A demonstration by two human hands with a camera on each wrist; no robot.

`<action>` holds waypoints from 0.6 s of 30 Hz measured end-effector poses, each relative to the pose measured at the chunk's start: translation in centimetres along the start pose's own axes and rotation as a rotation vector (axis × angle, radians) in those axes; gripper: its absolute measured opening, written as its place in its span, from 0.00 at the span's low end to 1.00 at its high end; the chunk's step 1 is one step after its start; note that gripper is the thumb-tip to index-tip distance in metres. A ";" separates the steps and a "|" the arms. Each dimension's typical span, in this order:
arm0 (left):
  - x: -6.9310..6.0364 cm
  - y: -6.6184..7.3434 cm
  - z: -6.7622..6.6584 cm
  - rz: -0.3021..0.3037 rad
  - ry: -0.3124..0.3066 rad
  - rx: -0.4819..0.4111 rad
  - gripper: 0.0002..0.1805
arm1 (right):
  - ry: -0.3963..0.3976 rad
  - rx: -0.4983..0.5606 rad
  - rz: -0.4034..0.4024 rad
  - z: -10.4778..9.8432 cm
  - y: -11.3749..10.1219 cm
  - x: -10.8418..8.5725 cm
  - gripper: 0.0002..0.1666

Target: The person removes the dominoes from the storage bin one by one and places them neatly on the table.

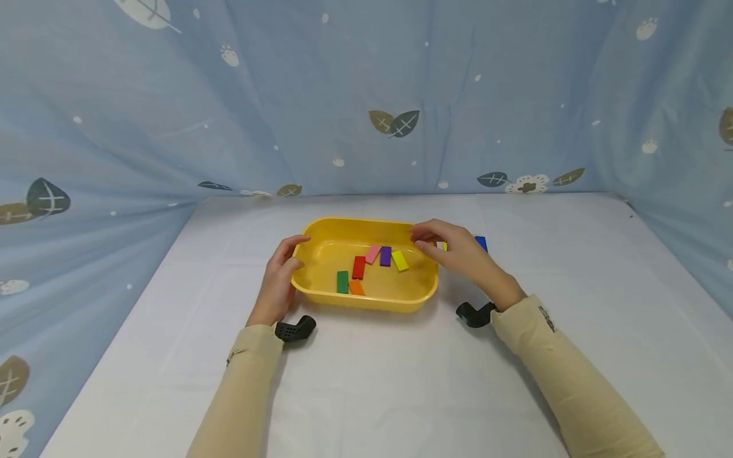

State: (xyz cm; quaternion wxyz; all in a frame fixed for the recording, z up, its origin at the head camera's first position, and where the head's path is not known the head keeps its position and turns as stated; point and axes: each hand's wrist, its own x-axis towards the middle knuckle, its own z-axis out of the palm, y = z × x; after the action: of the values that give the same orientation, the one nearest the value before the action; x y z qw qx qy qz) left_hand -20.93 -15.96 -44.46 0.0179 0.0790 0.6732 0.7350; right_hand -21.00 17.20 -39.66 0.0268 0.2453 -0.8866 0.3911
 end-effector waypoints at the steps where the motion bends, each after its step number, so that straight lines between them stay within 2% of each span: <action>1: 0.0 0.0 0.0 0.000 0.001 0.001 0.24 | 0.001 -0.022 -0.015 0.2 -0.1 0.1 0.19; 5: 0.0 0.1 0.0 -0.011 0.007 0.010 0.24 | -0.010 -0.118 -0.021 0.9 -0.5 0.2 0.18; 15: -0.6 1.3 0.4 -0.042 0.004 0.011 0.25 | -0.115 -0.408 0.010 2.9 -2.3 0.5 0.18; 18: -0.8 1.9 0.7 -0.042 -0.004 0.013 0.25 | -0.132 -0.483 -0.025 3.1 -2.4 0.3 0.18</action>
State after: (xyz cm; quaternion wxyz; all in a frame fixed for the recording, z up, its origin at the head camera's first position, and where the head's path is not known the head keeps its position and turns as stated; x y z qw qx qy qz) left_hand -19.86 -15.51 -42.61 0.0342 0.0664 0.6793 0.7300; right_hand -19.68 13.48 -40.12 0.0315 0.2677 -0.9512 0.1505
